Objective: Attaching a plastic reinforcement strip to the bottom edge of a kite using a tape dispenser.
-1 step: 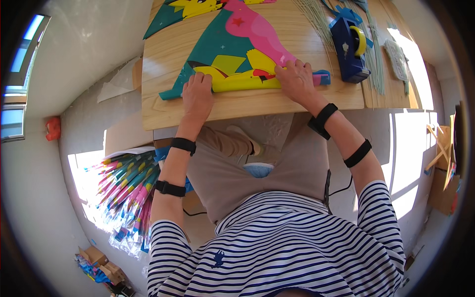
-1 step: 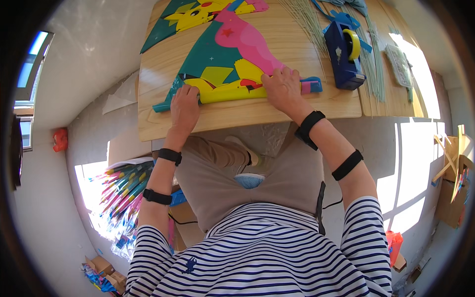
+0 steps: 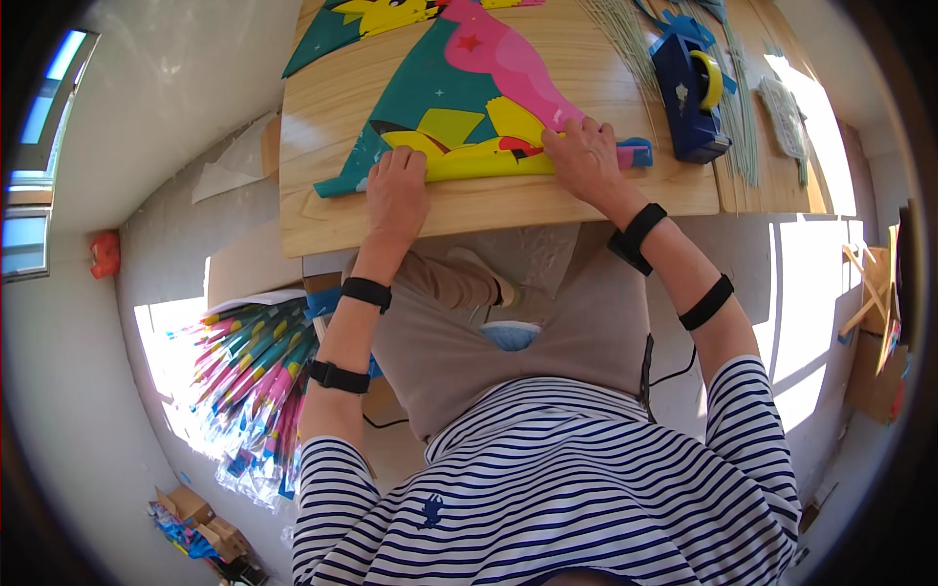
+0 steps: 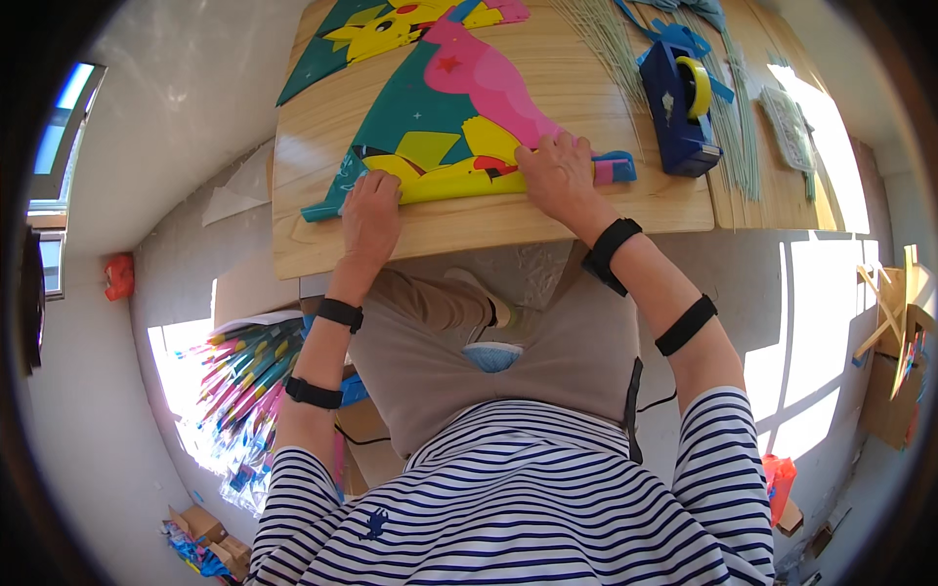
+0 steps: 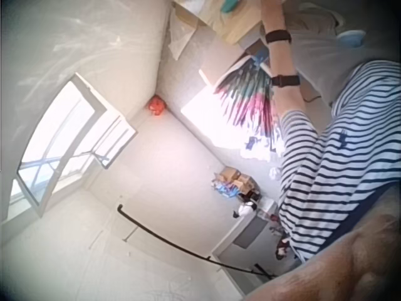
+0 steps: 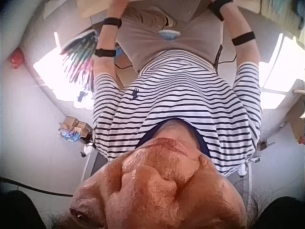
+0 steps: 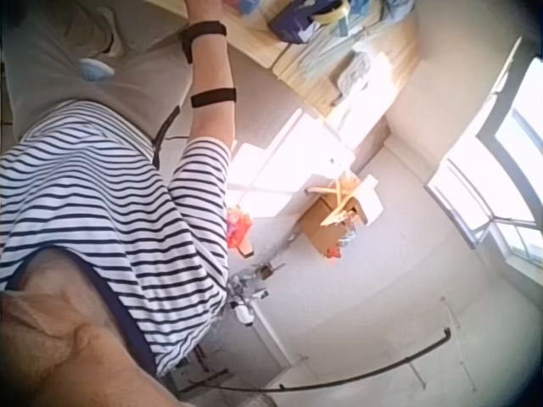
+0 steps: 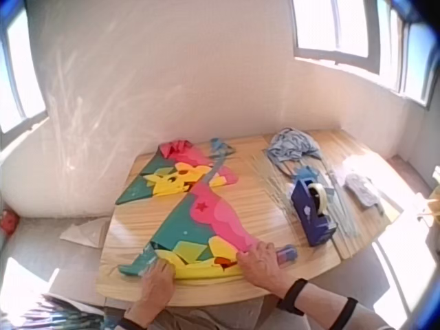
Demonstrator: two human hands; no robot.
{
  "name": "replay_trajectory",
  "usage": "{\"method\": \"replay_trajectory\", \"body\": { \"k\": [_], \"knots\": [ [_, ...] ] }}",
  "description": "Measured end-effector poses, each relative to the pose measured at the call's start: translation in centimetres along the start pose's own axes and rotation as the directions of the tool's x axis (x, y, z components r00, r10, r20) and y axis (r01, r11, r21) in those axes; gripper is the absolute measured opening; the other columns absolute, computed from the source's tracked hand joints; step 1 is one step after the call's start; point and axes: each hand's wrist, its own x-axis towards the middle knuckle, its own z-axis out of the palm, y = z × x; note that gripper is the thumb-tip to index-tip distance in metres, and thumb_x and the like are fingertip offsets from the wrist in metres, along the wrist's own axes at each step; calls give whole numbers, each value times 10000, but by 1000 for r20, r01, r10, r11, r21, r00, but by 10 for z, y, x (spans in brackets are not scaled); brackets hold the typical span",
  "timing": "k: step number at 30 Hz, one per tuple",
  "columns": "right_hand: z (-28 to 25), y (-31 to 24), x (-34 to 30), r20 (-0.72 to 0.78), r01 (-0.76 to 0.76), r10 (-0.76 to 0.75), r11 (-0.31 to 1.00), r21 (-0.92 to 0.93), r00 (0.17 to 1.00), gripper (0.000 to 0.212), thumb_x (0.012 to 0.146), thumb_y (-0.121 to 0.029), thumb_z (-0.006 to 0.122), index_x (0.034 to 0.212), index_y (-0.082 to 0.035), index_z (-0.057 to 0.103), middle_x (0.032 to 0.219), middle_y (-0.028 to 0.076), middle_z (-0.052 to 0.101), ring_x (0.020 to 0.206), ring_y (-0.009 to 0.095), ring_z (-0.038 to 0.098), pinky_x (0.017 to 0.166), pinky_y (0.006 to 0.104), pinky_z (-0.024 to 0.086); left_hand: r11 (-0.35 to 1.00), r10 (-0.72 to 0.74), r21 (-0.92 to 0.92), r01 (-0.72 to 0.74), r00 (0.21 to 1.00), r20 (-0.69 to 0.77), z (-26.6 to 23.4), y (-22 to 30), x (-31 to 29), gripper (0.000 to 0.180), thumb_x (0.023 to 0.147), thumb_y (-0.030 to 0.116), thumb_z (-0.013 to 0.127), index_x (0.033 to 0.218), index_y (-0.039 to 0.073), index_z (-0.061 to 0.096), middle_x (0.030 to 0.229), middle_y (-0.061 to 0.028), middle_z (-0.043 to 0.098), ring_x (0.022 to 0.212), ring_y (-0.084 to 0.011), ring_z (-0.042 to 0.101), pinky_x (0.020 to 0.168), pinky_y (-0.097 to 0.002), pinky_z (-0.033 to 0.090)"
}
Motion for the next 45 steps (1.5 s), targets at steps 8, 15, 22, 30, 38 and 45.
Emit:
{"method": "replay_trajectory", "body": {
  "k": [8, 15, 22, 30, 38, 45],
  "knots": [
    [-5, -1, 3, 65, -4, 7, 999, -43, 998, 141, 881, -175, 654, 1006, -135, 706, 943, 145, 662, 983, 377, 627, 814, 566, 425, 989, 110, -108, -104, 993, 43, 22, 67, -28, 580, 960, 265, 682, 1481, 61, 529, 1573, -130, 478, 1491, -340, 388, 1235, -568, 254],
    [-9, 3, 6, 98, -159, 153, 986, 53, 983, 273, 930, -347, 708, 1121, -153, 680, 1015, 133, 665, 1044, 365, 649, 860, 573, 438, 991, 76, -110, -70, 996, 49, 26, 65, -27, 669, 942, 365, 708, 1511, 72, 512, 1591, -111, 467, 1493, -347, 382, 1227, -588, 253],
    [-21, 2, 1, 64, -127, 125, 992, 20, 990, 331, 905, -321, 732, 1167, -131, 663, 1156, 136, 621, 1164, 344, 585, 926, 569, 429, 991, 76, -112, -70, 996, 49, 25, 64, -26, 654, 934, 362, 724, 1492, 76, 537, 1580, -115, 484, 1488, -353, 390, 1216, -572, 275],
    [-14, -26, -44, -76, 187, -179, 975, 116, 981, 685, 910, -392, 717, 1453, -21, 526, 1537, 200, 479, 1508, 347, 364, 1245, 573, 238, 991, 68, -117, -62, 997, 44, 25, 66, -27, 653, 927, 355, 729, 1485, 72, 542, 1579, -112, 482, 1490, -348, 388, 1214, -580, 277],
    [3, -39, -46, 15, 168, -175, 962, 214, 984, 877, 936, -536, 645, 1575, 2, 378, 1675, 178, 318, 1563, 354, 272, 1262, 570, 191, 988, 105, -121, -98, 993, 56, 27, 58, -35, 697, 966, 404, 663, 1556, 92, 460, 1633, -98, 412, 1525, -334, 337, 1246, -568, 221],
    [-3, -37, -43, 87, 164, -180, 972, 171, 980, 863, 967, -552, 592, 1590, -3, 356, 1698, 166, 280, 1584, 344, 226, 1266, 563, 182, 991, 127, -59, -120, 984, 126, 6, 2, -52, 782, 994, 531, 560, 1630, 130, 342, 1707, -56, 295, 1577, -282, 250, 1289, -531, 140]
  ]
}}
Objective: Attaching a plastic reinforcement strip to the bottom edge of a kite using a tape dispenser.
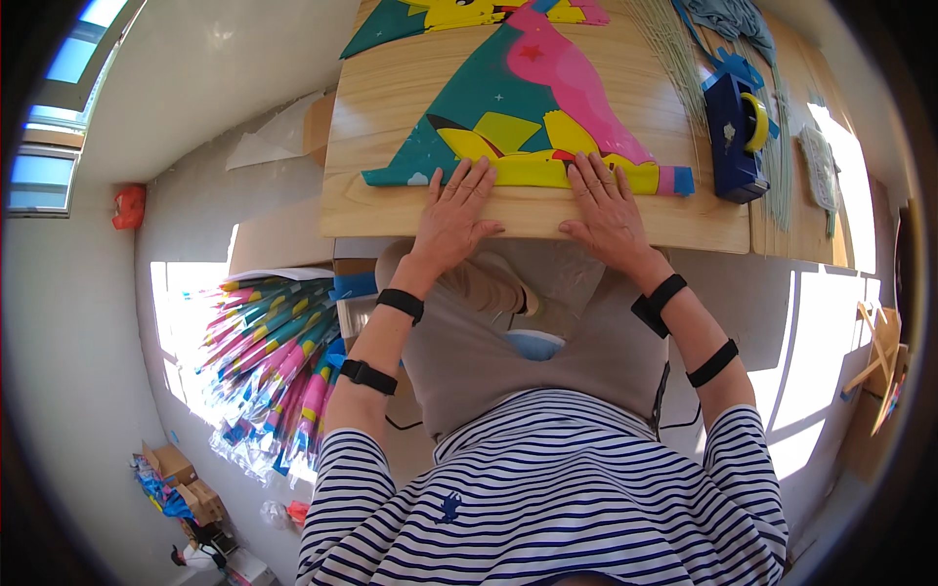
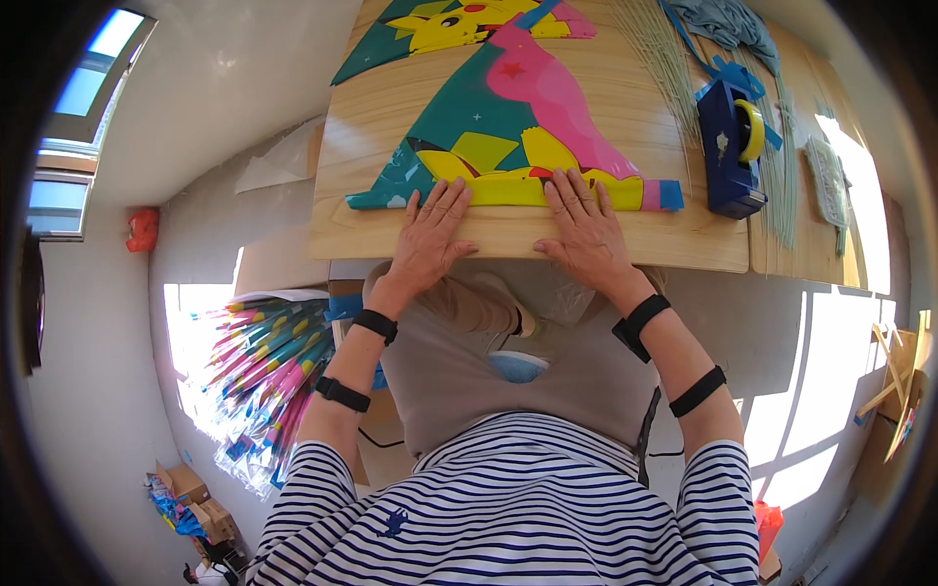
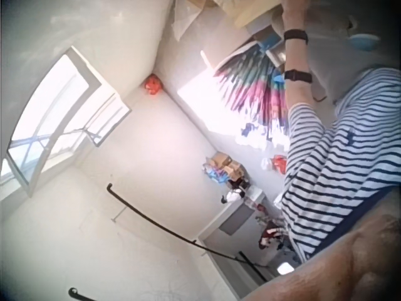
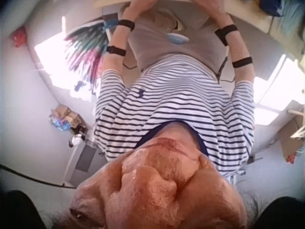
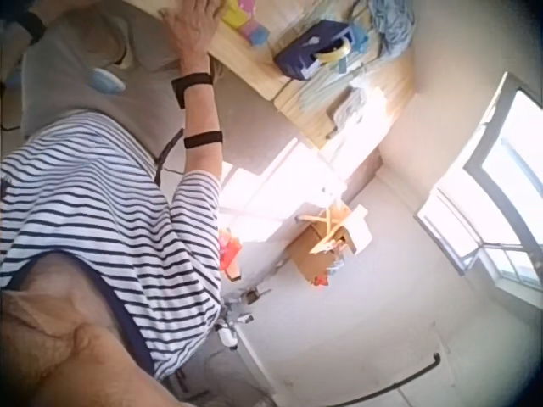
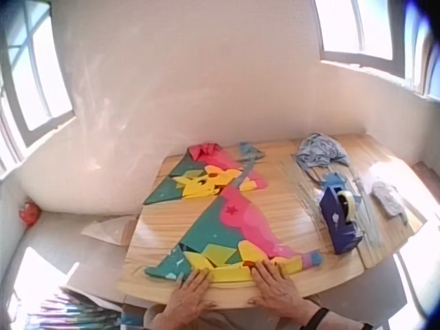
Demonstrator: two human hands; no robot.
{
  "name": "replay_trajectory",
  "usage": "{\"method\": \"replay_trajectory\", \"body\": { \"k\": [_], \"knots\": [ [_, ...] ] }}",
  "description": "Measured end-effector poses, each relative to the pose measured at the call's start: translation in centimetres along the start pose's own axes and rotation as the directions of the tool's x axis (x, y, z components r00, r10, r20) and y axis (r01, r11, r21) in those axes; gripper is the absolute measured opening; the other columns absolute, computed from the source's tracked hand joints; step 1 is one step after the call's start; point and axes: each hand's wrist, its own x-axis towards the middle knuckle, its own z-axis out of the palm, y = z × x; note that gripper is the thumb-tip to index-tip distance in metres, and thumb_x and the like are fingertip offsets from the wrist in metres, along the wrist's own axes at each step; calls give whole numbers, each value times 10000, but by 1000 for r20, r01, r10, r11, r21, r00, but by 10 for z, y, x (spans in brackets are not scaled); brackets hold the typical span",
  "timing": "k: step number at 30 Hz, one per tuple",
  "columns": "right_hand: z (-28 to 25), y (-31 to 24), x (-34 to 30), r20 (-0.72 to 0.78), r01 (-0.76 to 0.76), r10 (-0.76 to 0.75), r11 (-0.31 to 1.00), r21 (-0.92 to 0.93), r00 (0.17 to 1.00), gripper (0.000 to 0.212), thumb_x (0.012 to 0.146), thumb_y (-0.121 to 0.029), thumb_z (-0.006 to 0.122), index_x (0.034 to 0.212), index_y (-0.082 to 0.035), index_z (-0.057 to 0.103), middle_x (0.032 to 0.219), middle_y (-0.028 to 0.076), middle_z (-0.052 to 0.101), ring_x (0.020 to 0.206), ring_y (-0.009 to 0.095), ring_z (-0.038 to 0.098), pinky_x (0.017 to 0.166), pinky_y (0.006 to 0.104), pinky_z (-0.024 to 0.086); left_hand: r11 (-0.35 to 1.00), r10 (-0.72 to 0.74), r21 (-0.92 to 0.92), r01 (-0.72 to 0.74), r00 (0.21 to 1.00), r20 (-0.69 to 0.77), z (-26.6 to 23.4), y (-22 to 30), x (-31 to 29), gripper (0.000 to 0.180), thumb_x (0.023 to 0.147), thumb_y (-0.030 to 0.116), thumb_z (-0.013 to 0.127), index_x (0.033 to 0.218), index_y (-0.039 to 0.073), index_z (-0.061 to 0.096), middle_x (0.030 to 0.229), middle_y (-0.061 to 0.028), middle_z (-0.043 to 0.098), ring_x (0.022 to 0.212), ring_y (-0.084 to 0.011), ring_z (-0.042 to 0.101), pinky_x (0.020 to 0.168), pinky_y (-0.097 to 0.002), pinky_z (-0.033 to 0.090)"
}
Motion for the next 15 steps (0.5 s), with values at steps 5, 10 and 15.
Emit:
{"method": "replay_trajectory", "body": {
  "k": [5, 10, 15],
  "knots": [
    [1, 0, 0, 9, -7, 8, 999, -36, 1000, 855, 979, -549, 572, 1597, -4, 343, 1695, 167, 285, 1582, 348, 227, 1268, 554, 177, 995, -100, 11, 101, 991, -85, -8, -41, -17, 779, 997, 530, 564, 1626, 128, 342, 1702, -53, 306, 1577, -281, 254, 1283, -539, 138],
    [-4, 0, 2, 13, 10, -10, 999, -42, 1000, 845, 992, -549, 551, 1600, -4, 336, 1694, 163, 290, 1582, 347, 230, 1268, 551, 173, 947, -321, -101, 305, 916, -239, -11, -81, -20, 521, 994, 353, 639, 1457, 121, 576, 1541, -77, 532, 1502, -307, 380, 1252, -612, 143],
    [-4, 1, 0, 11, 22, -21, 998, -57, 1000, 845, 991, -545, 554, 1603, -7, 332, 1693, 166, 289, 1580, 346, 232, 1269, 545, 171, 895, -426, -192, 404, 901, -89, -39, -110, 2, 181, 929, 203, 710, 1093, 133, 745, 1167, -67, 673, 1233, -289, 563, 1137, -506, 339]
  ]
}}
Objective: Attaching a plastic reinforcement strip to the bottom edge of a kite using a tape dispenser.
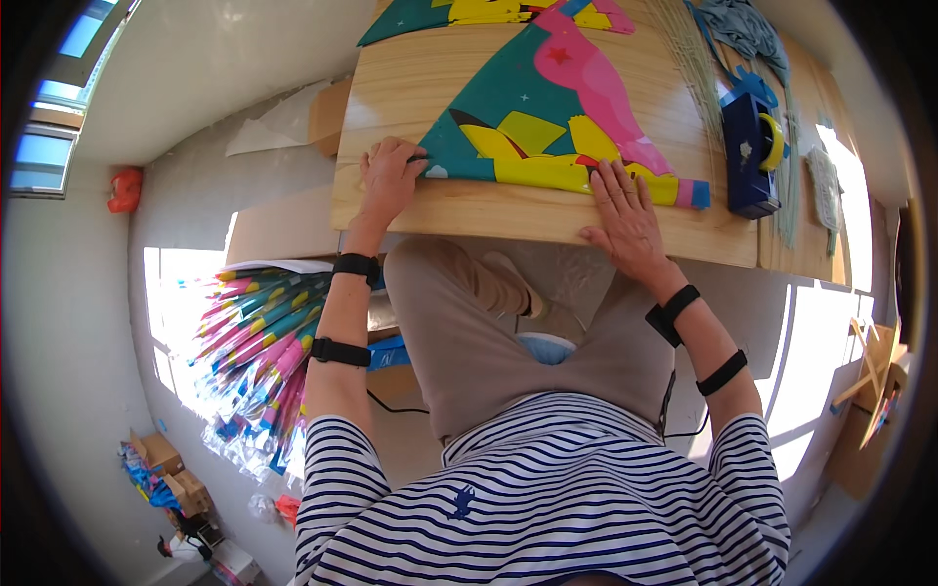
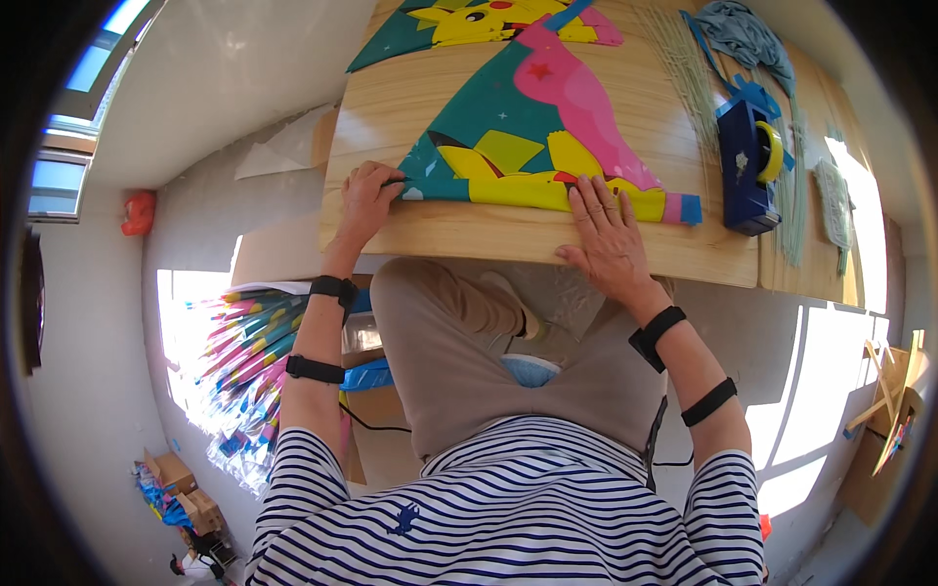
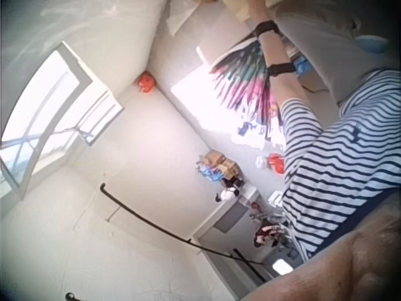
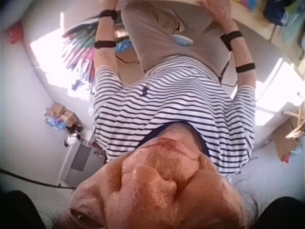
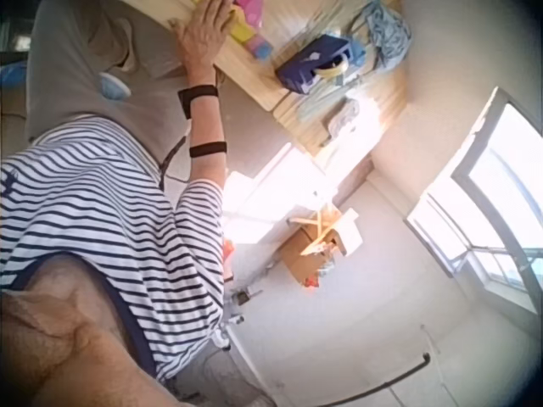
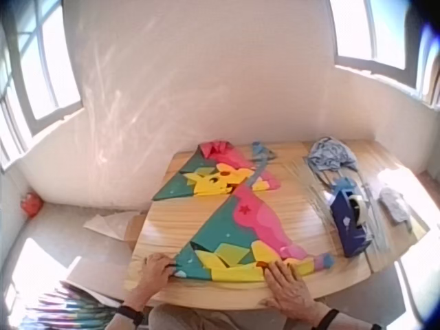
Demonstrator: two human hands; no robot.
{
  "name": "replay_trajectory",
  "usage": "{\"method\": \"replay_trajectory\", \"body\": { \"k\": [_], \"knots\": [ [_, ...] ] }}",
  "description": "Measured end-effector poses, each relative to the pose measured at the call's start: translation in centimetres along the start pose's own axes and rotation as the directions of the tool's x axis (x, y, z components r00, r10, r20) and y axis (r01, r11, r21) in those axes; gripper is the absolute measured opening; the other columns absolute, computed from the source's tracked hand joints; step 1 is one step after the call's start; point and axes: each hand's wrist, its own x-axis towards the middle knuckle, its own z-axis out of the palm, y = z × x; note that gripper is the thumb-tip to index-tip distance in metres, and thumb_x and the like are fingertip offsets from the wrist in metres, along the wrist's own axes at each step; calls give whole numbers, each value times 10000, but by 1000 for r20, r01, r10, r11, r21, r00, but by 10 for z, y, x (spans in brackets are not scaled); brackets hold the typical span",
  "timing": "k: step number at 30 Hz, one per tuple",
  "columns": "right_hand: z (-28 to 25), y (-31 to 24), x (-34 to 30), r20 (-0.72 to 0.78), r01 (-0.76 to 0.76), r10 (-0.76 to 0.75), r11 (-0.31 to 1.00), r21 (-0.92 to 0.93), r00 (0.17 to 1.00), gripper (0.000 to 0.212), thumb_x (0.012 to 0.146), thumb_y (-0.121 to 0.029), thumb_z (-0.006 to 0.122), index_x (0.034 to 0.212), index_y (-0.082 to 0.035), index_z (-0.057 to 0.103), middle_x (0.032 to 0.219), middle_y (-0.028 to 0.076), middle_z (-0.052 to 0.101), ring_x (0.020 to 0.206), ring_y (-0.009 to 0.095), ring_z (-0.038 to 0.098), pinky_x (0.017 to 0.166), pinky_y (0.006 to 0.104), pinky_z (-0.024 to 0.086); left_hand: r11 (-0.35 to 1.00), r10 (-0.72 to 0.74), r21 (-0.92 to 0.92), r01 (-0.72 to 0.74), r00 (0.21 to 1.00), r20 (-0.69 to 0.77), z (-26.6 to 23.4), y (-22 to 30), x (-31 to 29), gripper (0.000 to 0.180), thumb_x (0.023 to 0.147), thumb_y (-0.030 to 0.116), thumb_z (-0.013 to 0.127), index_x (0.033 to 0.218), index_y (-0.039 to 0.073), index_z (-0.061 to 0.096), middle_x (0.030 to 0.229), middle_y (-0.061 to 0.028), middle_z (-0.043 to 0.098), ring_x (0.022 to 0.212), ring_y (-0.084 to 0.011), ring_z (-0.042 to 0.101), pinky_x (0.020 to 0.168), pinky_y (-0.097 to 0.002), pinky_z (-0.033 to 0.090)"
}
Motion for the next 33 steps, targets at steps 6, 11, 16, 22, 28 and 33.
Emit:
{"method": "replay_trajectory", "body": {
  "k": [6, 11, 16, 22, 28, 33],
  "knots": [
    [-1, -2, 1, 7, -12, 12, 1000, 6, 1000, 850, 990, -547, 554, 1607, -10, 324, 1695, 161, 283, 1581, 340, 229, 1272, 540, 166, 999, -52, -7, 54, 980, 190, -8, -7, 27, 150, 843, 110, 769, 988, 77, 748, 1026, -86, 672, 1067, -284, 618, 901, -386, 506],
    [2, -2, 1, 3, -12, 12, 1000, -8, 1000, 858, 990, -566, 539, 1610, -14, 321, 1694, 163, 282, 1582, 337, 225, 1274, 540, 161, 995, -87, -13, 96, 945, 315, -10, -10, 38, 137, 808, 160, 805, 916, 149, 722, 1016, -54, 659, 1131, -318, 568, 993, -547, 361],
    [1, -2, 0, 5, -22, 22, 1000, 3, 1000, 864, 988, -572, 535, 1610, -14, 320, 1694, 165, 282, 1583, 333, 223, 1277, 540, 158, 996, -22, 93, -1, 969, 248, -7, 3, 31, 126, 824, 122, 784, 862, 117, 664, 1020, -62, 661, 1122, -316, 569, 981, -546, 356],
    [0, -3, 0, -1, -25, 25, 1000, 12, 1000, 869, 984, -573, 540, 1610, -12, 319, 1695, 177, 272, 1582, 341, 222, 1278, 539, 157, 993, -17, 116, -12, 971, 240, -8, 6, 32, 87, 890, 79, 711, 916, 115, 636, 1010, -67, 655, 1119, -334, 575, 1071, -689, 295],
    [3, -2, 0, -10, -25, 25, 1000, 2, 1000, 876, 982, -575, 544, 1609, -6, 317, 1696, 184, 266, 1581, 348, 222, 1273, 545, 163, 989, -27, 147, -8, 971, 237, -6, 13, 33, 106, 902, 77, 711, 950, 121, 628, 1033, -73, 652, 1116, -339, 578, 1091, -735, 274],
    [4, -4, 1, -14, -17, 17, 1000, -7, 1000, 877, 980, -575, 548, 1606, -3, 321, 1694, 179, 274, 1581, 343, 224, 1271, 546, 166, 975, 47, 213, -57, 998, 51, 3, 15, 17, 125, 914, 98, 708, 1020, 109, 641, 1141, -86, 634, 1148, -333, 579, 1139, -655, 299]
  ]
}}
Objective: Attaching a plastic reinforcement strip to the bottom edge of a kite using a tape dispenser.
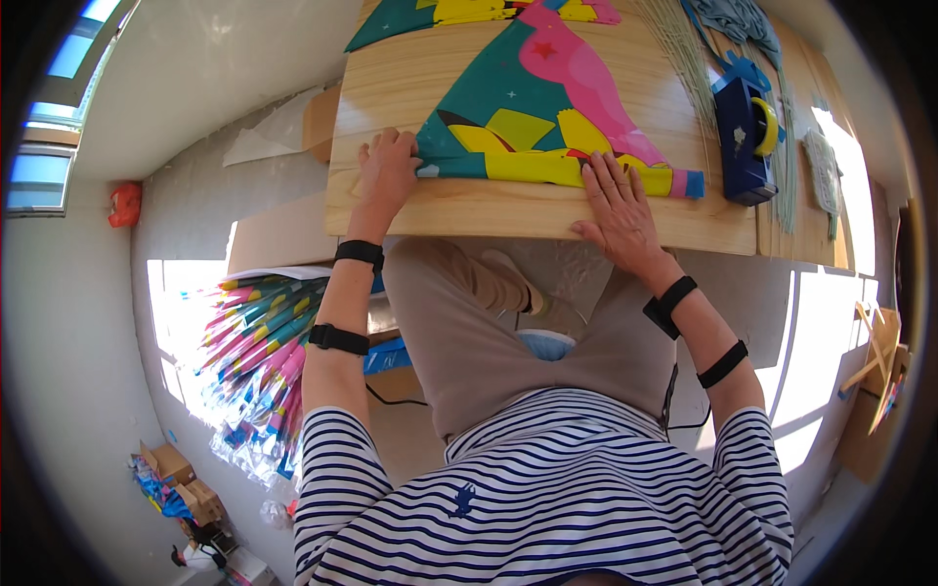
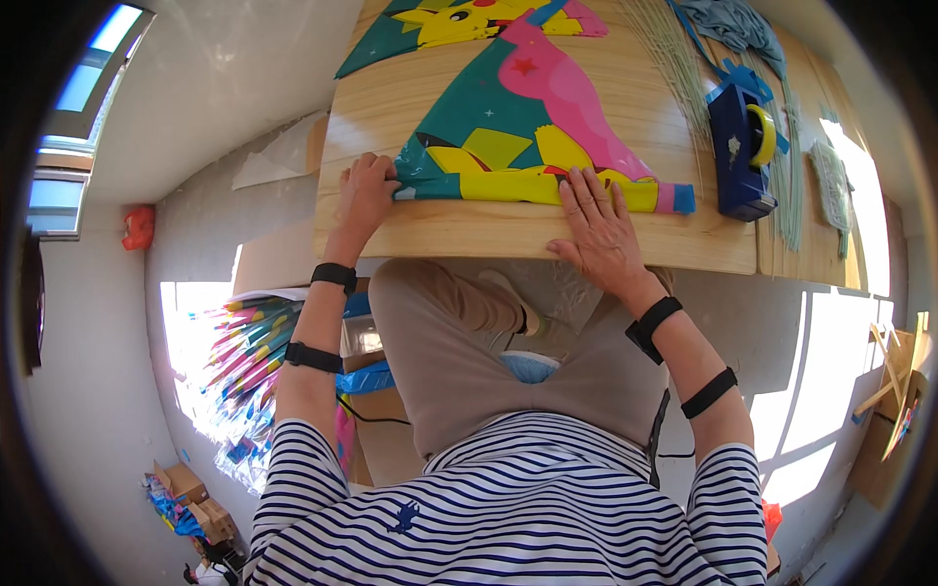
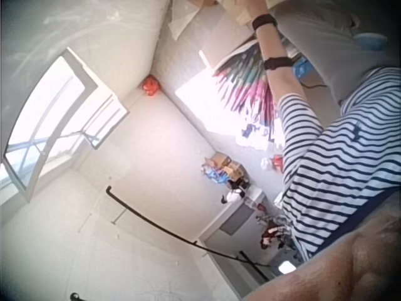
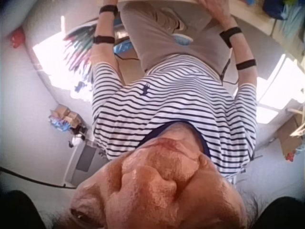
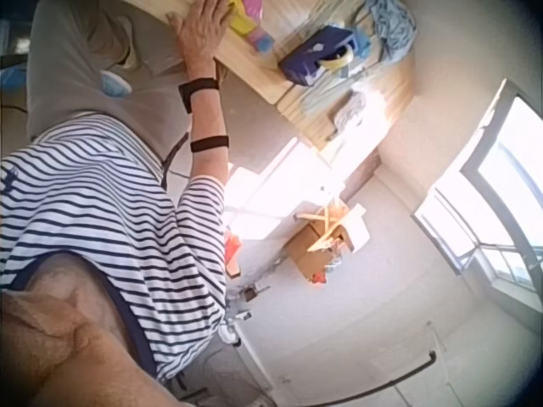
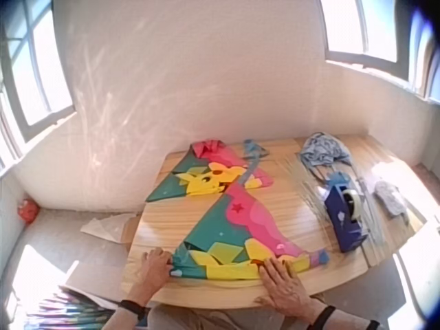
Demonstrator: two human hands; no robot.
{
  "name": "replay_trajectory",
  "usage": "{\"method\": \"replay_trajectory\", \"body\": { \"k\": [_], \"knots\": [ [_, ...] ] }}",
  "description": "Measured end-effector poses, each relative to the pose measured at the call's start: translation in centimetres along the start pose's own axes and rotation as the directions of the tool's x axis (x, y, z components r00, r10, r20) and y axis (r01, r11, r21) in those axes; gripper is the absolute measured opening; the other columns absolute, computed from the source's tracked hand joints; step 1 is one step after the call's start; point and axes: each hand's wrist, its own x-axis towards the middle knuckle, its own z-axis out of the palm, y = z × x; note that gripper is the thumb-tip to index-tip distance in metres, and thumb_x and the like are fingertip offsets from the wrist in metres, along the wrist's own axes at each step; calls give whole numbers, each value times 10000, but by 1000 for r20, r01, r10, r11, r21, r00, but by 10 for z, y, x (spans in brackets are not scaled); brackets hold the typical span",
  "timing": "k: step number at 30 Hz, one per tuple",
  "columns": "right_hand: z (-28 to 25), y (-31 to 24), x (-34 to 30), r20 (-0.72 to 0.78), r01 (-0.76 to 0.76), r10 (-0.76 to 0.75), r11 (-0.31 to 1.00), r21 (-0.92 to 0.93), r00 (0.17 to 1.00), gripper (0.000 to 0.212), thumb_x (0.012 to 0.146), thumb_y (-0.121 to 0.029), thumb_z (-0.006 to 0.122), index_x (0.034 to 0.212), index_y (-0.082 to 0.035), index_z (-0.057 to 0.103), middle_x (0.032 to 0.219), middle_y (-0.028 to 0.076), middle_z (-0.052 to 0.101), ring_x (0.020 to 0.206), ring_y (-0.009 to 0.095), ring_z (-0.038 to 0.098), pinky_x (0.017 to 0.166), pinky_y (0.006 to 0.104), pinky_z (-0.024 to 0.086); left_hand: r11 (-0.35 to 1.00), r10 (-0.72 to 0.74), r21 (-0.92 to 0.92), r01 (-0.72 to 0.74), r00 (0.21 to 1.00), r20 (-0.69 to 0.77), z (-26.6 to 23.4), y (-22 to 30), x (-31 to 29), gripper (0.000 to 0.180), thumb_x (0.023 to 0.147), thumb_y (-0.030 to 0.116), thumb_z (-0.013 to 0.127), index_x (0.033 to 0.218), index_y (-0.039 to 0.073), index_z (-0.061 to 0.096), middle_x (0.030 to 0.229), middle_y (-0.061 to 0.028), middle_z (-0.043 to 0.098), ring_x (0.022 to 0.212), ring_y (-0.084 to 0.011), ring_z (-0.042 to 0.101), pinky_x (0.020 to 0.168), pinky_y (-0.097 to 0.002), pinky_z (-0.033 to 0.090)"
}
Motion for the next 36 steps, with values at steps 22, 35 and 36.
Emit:
{"method": "replay_trajectory", "body": {
  "k": [22, 35, 36],
  "knots": [
    [-1, -1, -2, 17, -4, 4, 1000, -21, 1000, 845, 1000, -568, 525, 1607, -12, 330, 1696, 165, 285, 1585, 334, 226, 1274, 539, 158, 995, 88, 48, -87, 996, -24, 30, 0, -72, 854, 993, 613, 529, 1651, 126, 287, 1723, -70, 266, 1591, -263, 228, 1261, -621, 82],
    [5, 4, -4, -19, -10, 11, 1000, 19, 1000, 892, 970, -613, 548, 1592, -3, 354, 1688, 161, 308, 1582, 318, 237, 1268, 549, 178, 982, 189, 37, -186, 975, -118, 8, 78, -75, 755, 975, 438, 651, 1567, 30, 425, 1654, -130, 388, 1564, -300, 285, 1267, -600, 100],
    [7, 5, -4, -25, -4, 5, 1000, 22, 1000, 891, 970, -614, 546, 1588, 1, 361, 1686, 164, 311, 1581, 320, 238, 1267, 551, 180, 965, 261, -9, -263, 960, -98, 12, 101, -75, 755, 969, 421, 663, 1568, 30, 423, 1653, -133, 389, 1564, -302, 286, 1270, -593, 109]
  ]
}}
